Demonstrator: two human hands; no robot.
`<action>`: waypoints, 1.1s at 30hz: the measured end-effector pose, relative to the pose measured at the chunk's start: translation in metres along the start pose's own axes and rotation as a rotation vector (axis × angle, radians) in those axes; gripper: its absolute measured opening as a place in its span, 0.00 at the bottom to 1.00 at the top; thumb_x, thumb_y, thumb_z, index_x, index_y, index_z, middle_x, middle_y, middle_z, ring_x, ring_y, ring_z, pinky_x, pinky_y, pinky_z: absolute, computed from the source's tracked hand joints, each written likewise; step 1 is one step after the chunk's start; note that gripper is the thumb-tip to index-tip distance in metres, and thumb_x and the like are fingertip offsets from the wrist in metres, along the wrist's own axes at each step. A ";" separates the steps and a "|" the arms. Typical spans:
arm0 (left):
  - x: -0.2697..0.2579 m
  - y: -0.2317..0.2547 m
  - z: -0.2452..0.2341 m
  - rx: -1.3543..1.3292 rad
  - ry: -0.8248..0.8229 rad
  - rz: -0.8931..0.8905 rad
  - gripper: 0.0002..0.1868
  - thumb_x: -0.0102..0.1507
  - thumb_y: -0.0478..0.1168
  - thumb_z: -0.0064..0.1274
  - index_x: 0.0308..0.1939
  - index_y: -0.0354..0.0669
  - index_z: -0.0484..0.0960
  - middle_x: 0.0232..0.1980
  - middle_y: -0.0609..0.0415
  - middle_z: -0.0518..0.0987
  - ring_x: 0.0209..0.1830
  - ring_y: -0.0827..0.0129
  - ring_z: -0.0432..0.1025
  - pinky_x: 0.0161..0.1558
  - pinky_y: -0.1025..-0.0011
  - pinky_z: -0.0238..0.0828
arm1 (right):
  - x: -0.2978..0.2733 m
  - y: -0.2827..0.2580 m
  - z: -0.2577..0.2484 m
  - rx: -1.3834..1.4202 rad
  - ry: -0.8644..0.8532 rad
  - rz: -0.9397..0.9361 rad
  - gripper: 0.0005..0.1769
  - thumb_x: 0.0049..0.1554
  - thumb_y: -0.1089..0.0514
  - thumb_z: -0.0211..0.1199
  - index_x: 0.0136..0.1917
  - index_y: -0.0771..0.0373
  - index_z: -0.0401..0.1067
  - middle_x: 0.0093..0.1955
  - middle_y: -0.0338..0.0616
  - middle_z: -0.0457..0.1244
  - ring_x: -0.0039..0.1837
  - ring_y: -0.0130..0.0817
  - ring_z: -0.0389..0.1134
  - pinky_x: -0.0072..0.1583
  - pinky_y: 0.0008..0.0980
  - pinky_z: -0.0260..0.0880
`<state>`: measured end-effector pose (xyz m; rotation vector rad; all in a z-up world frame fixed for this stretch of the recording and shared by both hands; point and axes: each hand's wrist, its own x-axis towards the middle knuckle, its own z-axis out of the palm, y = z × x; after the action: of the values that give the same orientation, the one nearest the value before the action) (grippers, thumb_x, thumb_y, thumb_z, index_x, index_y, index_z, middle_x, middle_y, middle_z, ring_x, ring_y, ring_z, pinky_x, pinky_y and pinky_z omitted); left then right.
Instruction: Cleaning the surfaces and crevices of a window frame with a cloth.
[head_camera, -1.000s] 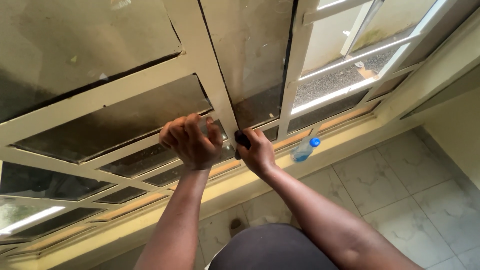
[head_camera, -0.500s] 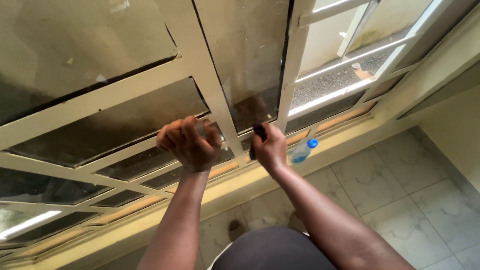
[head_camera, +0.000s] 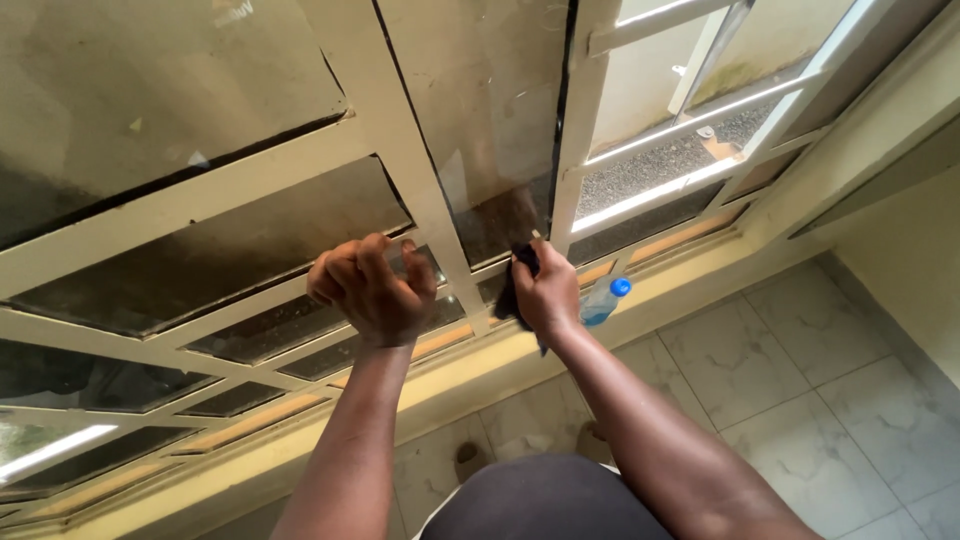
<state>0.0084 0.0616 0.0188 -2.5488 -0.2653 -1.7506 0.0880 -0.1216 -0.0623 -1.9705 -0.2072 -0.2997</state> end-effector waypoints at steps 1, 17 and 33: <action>0.000 -0.001 0.001 0.001 0.003 0.001 0.11 0.68 0.49 0.49 0.46 0.48 0.73 0.46 0.52 0.66 0.54 0.54 0.61 0.58 0.53 0.52 | 0.005 -0.005 -0.004 0.002 0.001 -0.002 0.13 0.57 0.53 0.66 0.50 0.64 0.74 0.45 0.55 0.69 0.48 0.52 0.73 0.49 0.43 0.71; -0.003 0.003 0.002 -0.015 -0.013 -0.020 0.11 0.67 0.48 0.51 0.47 0.48 0.73 0.48 0.50 0.66 0.56 0.52 0.60 0.59 0.51 0.52 | 0.022 -0.018 -0.031 0.094 0.094 -0.101 0.13 0.58 0.54 0.65 0.50 0.65 0.74 0.41 0.52 0.69 0.43 0.42 0.72 0.47 0.38 0.71; 0.027 0.063 -0.003 -0.122 -0.054 -0.033 0.17 0.66 0.42 0.55 0.55 0.37 0.73 0.56 0.41 0.70 0.61 0.47 0.64 0.65 0.49 0.58 | 0.051 0.010 -0.060 1.123 -0.258 0.785 0.12 0.62 0.50 0.50 0.46 0.59 0.65 0.36 0.40 0.60 0.36 0.36 0.65 0.41 0.38 0.69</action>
<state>0.0256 0.0020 0.0493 -2.6944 -0.2102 -1.7632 0.1324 -0.1803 -0.0326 -0.8413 0.2161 0.5045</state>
